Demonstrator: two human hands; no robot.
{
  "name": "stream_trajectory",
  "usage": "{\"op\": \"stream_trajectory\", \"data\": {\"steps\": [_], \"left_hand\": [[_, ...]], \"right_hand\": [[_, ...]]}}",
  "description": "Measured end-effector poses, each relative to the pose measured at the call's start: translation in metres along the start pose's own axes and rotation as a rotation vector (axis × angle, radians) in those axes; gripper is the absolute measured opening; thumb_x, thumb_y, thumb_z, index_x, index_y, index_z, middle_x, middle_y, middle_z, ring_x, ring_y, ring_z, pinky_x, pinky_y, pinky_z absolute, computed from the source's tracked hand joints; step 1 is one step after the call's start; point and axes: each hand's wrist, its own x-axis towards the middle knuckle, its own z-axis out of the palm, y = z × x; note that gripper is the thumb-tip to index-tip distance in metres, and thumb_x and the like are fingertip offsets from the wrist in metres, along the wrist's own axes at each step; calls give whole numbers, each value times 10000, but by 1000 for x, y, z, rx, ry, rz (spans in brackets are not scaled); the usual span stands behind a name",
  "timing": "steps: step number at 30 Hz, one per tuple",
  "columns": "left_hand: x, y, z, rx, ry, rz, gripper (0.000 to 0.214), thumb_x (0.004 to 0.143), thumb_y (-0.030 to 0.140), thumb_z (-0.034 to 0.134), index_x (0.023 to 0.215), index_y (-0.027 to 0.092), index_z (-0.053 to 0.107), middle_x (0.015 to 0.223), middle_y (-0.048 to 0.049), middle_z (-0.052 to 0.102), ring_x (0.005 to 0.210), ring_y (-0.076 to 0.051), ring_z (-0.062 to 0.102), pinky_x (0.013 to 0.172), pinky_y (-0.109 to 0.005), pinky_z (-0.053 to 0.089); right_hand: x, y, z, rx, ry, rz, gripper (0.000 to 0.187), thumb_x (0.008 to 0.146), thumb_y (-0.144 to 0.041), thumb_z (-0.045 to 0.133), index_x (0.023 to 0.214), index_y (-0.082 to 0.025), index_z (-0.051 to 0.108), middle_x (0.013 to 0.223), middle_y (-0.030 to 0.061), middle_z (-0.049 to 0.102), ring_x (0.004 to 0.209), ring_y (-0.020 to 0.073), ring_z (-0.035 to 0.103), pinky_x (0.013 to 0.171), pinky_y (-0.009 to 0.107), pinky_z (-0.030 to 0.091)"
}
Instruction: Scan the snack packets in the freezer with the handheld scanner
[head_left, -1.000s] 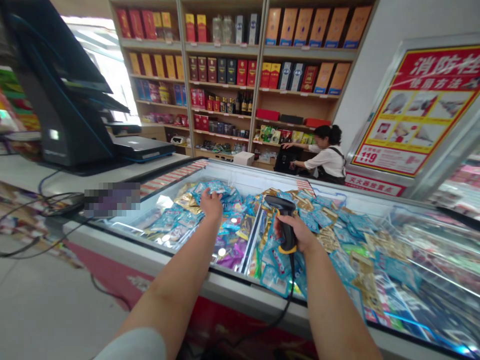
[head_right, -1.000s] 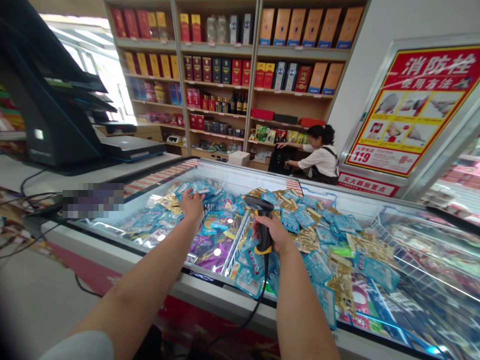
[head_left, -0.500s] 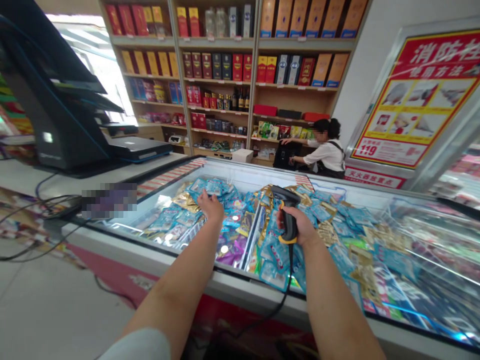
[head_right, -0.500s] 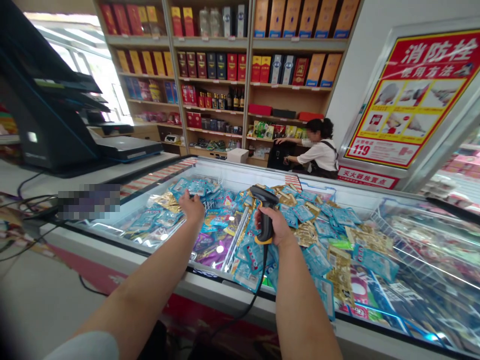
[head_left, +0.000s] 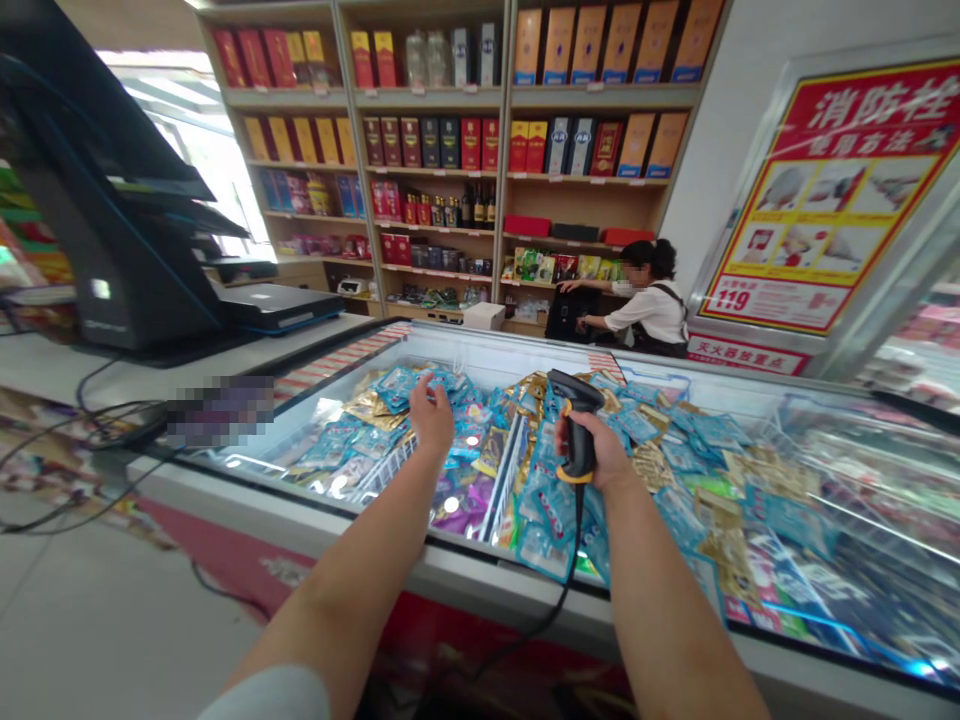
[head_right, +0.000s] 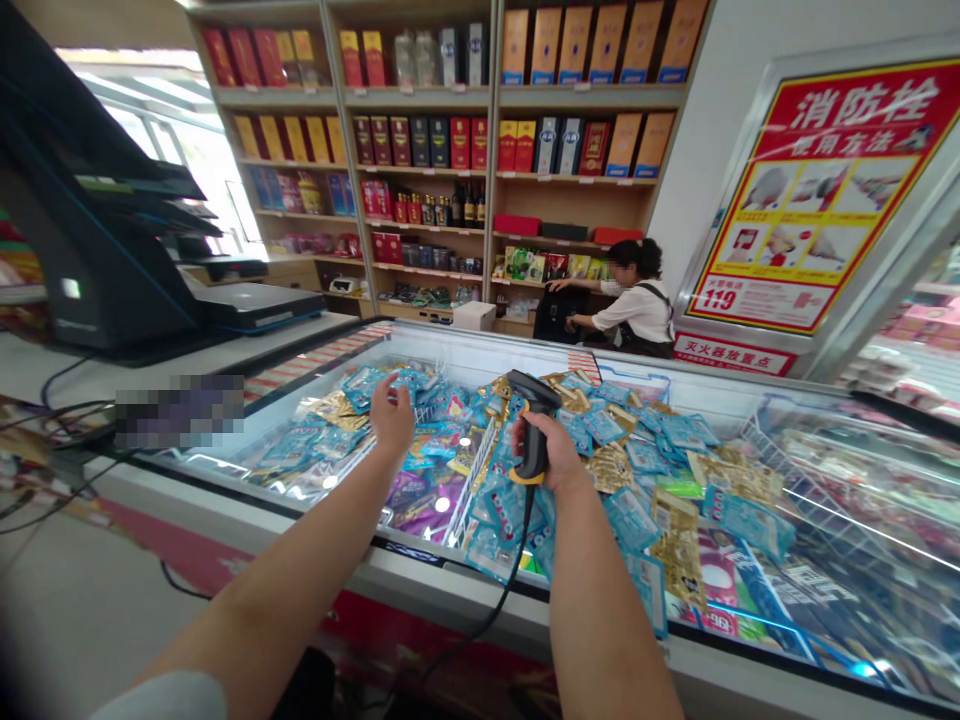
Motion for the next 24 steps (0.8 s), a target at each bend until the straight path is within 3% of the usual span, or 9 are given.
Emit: {"op": "stream_trajectory", "data": {"steps": [5,7,10,13,18,21,24], "left_hand": [[-24,18,32,-27,-495,59,252,820,318,603,1020,187,683,997,-91,656,816,-195,615,844,-341,475],[-35,28,48,-26,-592,91,235,808,328,623,986,193,697,968,-86,682,842,-211,628,838,-337,472],[-46,43,68,-15,-612,88,253,832,395,584,926,192,702,927,-89,698,852,-228,638,821,-340,466],[-51,57,85,16,-603,-11,303,818,463,580,871,186,691,909,-101,698,866,-248,640,805,-346,457],[-56,60,101,-5,-506,-127,422,845,490,532,1058,137,624,1030,-150,669,998,-263,611,865,-361,439],[-61,53,94,13,-478,-29,383,919,384,421,1119,106,590,1102,-173,636,1081,-256,574,935,-384,420],[-60,45,72,157,-570,182,386,912,296,424,1222,97,541,1204,-185,585,1172,-257,520,994,-404,396]], "right_hand": [[3,-1,-2,46,28,10,220,681,-355,686,818,-205,601,646,-4,632,516,128,560,474,253,468],[2,-2,-1,91,51,11,223,672,-332,691,835,-205,605,649,-5,637,513,126,558,468,249,466],[1,-6,0,134,58,-8,242,666,-328,688,855,-205,598,647,-13,628,497,116,542,456,241,456],[0,-10,2,124,62,-35,260,667,-358,685,849,-213,571,627,-27,607,471,104,526,443,233,443],[2,-10,1,181,72,-54,248,671,-336,666,861,-213,566,630,-25,603,466,105,522,433,231,435],[3,-9,1,222,85,-32,239,665,-313,661,860,-206,573,631,-26,601,470,107,524,429,227,434],[3,-9,3,254,94,-25,233,660,-300,662,849,-193,576,619,-26,601,465,107,524,422,222,435]]}}
